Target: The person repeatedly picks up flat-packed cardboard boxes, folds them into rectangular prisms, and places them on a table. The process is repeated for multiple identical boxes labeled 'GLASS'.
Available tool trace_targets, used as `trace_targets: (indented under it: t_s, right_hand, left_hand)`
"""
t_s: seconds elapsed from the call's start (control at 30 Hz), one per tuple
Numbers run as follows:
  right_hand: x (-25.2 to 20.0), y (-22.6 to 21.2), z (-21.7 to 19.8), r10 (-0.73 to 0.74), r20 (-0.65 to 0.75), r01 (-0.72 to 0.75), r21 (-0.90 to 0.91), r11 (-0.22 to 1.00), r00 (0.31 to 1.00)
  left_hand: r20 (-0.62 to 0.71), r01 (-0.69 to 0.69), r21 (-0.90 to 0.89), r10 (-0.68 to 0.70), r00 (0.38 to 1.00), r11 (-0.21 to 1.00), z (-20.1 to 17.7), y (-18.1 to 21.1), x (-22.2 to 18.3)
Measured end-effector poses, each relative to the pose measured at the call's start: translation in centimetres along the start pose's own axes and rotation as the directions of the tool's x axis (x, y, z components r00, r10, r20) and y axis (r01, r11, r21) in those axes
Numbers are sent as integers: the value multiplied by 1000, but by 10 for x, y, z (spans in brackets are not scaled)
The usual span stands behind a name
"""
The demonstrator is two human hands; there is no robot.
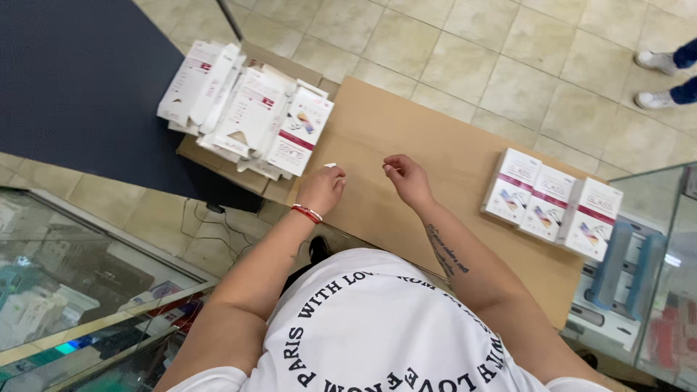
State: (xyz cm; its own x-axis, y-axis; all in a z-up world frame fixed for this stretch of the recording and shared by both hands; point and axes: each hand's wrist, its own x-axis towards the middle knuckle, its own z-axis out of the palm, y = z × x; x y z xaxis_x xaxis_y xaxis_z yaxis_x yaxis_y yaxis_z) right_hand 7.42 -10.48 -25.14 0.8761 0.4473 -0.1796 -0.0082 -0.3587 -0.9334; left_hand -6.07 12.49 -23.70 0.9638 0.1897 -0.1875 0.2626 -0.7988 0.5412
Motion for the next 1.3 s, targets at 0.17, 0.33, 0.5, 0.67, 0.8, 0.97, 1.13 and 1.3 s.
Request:
trace_targets:
  t_s: [0.17, 0.33, 0.5, 0.67, 0.8, 0.97, 1.13, 1.3]
  right_hand:
    - [43, 6, 94, 102, 262, -133, 105, 986, 960]
    - [78, 32, 154, 250, 394, -362, 241, 900, 884]
    - [87, 31, 186, 274, 397, -440, 423, 792, 876]
    - [86, 17, 185, 311, 317, -437, 504, 745, 896]
    - [82, 7, 173, 260, 273, -369, 515, 774, 926]
    - [65, -15, 143, 150, 223, -249, 530, 811, 963]
    - [48, -32, 107, 48, 116, -103, 545, 832, 992]
    - [10, -85, 62, -63, 25, 40, 534, 845, 998]
  left_hand:
    - [-226, -46, 3, 46, 973, 999, -47, -64, -15]
    - [-177, 94, -33, -99, 979, 995, -92, -86, -12]
    - [-51, 50, -24, -51, 997, 998, -114, -89, -5]
    - [0, -12, -28, 12, 1000, 1000, -113, -96, -1]
    - [13, 4, -140, -2, 1000, 990, -121, -89, 2]
    - [13, 18, -222, -16, 1000, 975, -126, -70, 9]
    - [-148, -77, -382, 21, 989, 921, -128, -46, 22]
    - [-151, -161, -592, 87, 985, 790, -135, -14, 46]
